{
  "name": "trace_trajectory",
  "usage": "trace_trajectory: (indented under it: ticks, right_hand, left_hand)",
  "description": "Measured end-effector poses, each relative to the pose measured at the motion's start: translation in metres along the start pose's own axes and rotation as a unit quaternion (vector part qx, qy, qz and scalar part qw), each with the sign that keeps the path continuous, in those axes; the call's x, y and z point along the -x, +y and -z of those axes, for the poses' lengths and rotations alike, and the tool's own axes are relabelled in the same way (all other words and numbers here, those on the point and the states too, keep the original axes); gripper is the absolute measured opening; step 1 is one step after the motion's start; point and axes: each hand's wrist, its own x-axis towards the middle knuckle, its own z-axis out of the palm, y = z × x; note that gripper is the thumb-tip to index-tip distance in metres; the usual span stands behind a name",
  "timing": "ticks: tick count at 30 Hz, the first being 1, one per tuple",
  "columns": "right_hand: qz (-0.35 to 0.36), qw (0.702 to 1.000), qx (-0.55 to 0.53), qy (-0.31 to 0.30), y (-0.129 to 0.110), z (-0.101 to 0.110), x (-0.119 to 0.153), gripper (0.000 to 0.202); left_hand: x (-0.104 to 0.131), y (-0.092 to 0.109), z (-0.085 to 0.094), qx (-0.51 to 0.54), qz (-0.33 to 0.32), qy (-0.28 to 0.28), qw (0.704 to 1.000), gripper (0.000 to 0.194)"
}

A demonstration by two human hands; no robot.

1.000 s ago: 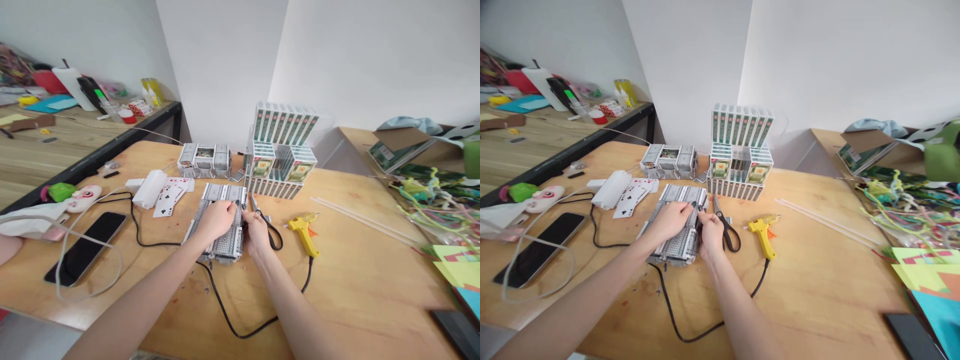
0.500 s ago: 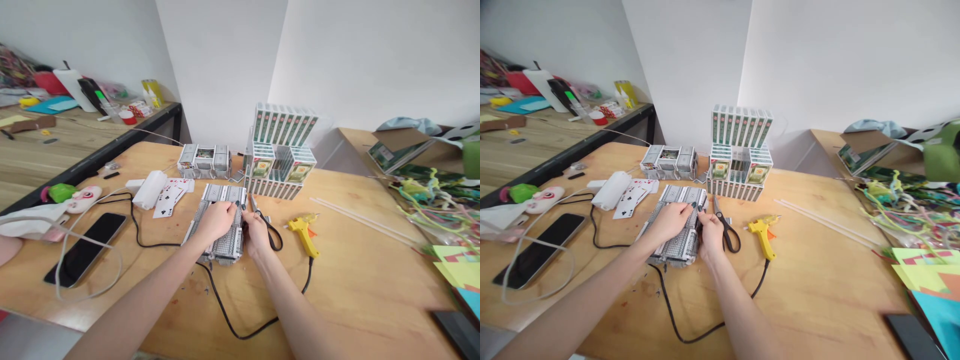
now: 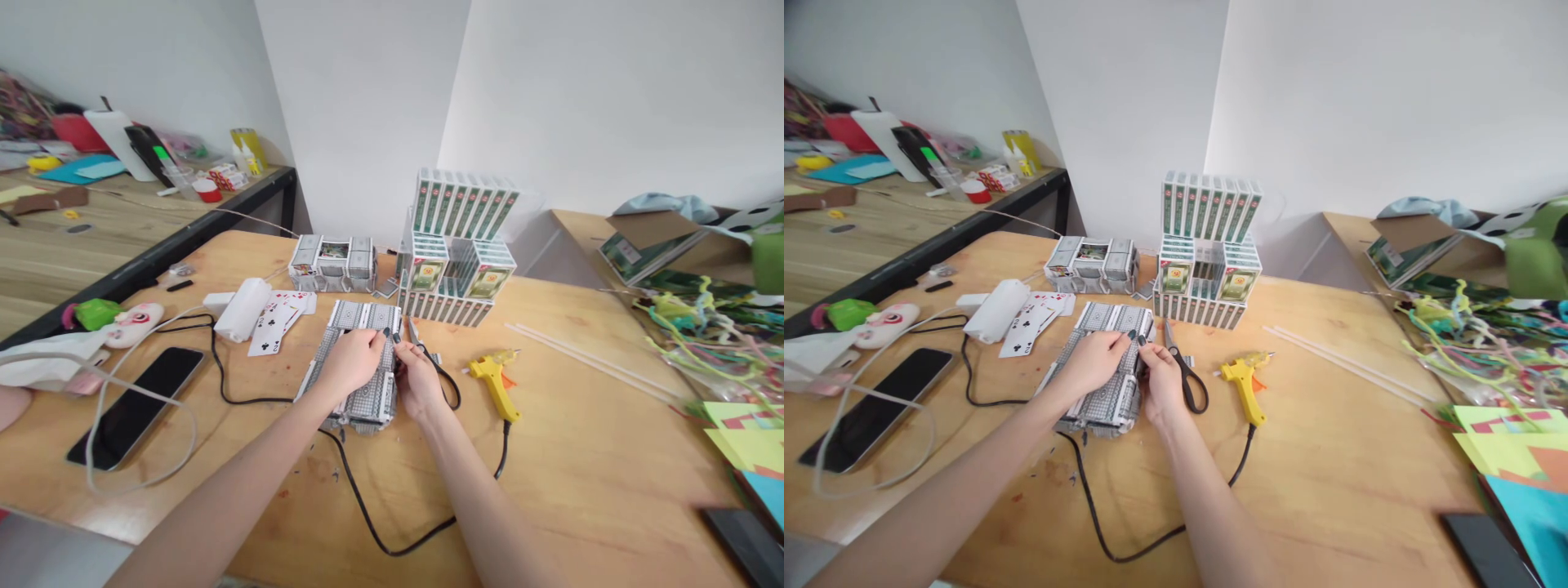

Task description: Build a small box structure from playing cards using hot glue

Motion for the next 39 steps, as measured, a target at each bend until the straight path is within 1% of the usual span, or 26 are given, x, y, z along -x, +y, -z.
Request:
trace_trajectory:
  ticks: [5, 8, 16, 22, 28, 35, 39]
  right_hand:
    - [-0.012, 1.0, -0.004, 0.004, -0.002, 0.001, -0.001, 0.015]
    - [-0.005, 1.0, -0.002, 0.006, -0.001, 0.002, -0.001, 0.016]
    - [0.075, 0.996, 0.014, 0.04, 0.007, 0.001, -0.001, 0.022]
    - [0.081, 0.996, 0.018, 0.041, 0.008, -0.001, 0.0, 0.026]
    - [0.097, 0.993, 0.03, 0.058, 0.01, -0.003, 0.002, 0.026]
    - [0.17, 0.978, 0.097, 0.069, 0.014, -0.003, 0.004, 0.024]
    - [0.196, 0.969, 0.135, 0.069, 0.016, -0.001, 0.003, 0.024]
  left_hand:
    - [0.0, 0.001, 0.0, 0.003, 0.007, -0.005, 1.0, 0.037]
    - [0.0, 0.001, 0.001, 0.006, 0.008, -0.004, 1.0, 0.037]
    - [0.0, 0.002, 0.001, 0.007, 0.005, -0.004, 1.0, 0.037]
    - [0.0, 0.002, 0.001, 0.007, 0.009, -0.003, 1.0, 0.036]
    - [0.0, 0.002, 0.001, 0.003, 0.007, -0.004, 1.0, 0.037]
    - [0.0, 0.003, 0.002, -0.013, 0.009, -0.014, 1.0, 0.038]
    - [0.0, 0.003, 0.002, -0.016, 0.007, -0.015, 1.0, 0.039]
